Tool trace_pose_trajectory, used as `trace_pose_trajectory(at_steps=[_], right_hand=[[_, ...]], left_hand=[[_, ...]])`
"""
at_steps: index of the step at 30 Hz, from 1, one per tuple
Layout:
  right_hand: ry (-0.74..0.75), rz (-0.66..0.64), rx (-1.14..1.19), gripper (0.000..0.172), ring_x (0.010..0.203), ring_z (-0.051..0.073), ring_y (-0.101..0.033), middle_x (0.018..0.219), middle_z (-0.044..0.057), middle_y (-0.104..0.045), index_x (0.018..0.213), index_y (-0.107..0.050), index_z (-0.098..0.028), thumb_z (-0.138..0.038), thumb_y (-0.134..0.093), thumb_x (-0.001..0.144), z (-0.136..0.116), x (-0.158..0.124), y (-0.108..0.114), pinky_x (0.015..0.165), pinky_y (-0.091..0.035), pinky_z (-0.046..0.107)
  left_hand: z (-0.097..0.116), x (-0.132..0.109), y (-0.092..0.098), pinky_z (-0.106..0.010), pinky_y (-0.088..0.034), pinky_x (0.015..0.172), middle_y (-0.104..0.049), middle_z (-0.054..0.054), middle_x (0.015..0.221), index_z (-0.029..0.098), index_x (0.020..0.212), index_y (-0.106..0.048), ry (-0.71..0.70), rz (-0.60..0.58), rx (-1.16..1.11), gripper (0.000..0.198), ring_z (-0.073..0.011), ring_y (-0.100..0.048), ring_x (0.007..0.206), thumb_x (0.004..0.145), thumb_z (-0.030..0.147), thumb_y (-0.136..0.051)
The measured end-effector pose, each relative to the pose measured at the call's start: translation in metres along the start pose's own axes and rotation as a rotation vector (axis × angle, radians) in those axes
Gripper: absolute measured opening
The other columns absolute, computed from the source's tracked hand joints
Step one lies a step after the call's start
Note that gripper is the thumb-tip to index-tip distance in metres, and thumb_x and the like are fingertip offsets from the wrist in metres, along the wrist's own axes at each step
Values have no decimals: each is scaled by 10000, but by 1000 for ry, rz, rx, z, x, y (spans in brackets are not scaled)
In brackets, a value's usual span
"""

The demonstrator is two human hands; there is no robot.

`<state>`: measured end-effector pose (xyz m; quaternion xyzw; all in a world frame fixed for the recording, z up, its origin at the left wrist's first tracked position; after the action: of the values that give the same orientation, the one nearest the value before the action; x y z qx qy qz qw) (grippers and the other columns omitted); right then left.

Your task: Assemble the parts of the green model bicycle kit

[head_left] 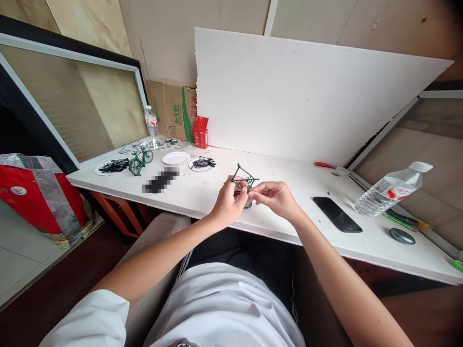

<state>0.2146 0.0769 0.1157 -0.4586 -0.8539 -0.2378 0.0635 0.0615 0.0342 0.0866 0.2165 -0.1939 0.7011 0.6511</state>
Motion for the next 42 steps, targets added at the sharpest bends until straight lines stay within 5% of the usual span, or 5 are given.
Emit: trace_pose_trajectory(at_steps=[10, 30, 37, 42], right_hand=[[16, -5, -78, 355, 857, 232, -758, 1018, 107, -826, 1004, -860, -227, -528, -866, 816, -1, 0, 7, 704, -624, 344], [48, 84, -87, 450, 866, 234, -770, 1002, 112, -812, 1163, -800, -207, -541, -820, 863, -6, 1, 13, 658, -626, 324], [16, 167, -349, 368, 1033, 255, -751, 1177, 115, -791, 1193, -771, -200, -492, -648, 1005, 30, 9, 26, 790, -628, 366], [119, 117, -652, 313, 1330, 310, -612, 1306, 104, -747, 1298, -718, -224, -272, -573, 1025, 61, 9, 17, 1100, -529, 480]], left_hand=[[-4, 10, 8, -265, -518, 741, -634, -98, 1153, 189, 1028, -574, 67, -27, -39, 250, -160, -670, 897, 974, 412, -673], [-6, 24, 17, -317, -502, 803, -699, -53, 775, 143, 874, -762, 235, -172, -130, 389, -177, -641, 791, 884, 531, -786], [-40, 33, 39, -315, -465, 814, -727, -67, 853, 135, 940, -774, 307, -50, -97, 475, -163, -612, 782, 835, 597, -807], [-77, 36, 63, -305, -425, 739, -691, -57, 756, 133, 847, -736, 350, 63, -86, 523, -167, -596, 749, 757, 635, -850]])
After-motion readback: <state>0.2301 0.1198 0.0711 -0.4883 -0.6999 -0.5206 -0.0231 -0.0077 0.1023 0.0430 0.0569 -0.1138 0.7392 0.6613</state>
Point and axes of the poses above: each hand's wrist, its own x-axis towards the middle knuckle, its own y-axis out of the back of the hand, z = x × y, the point moved 6 cm from there along x, towards the middle knuckle
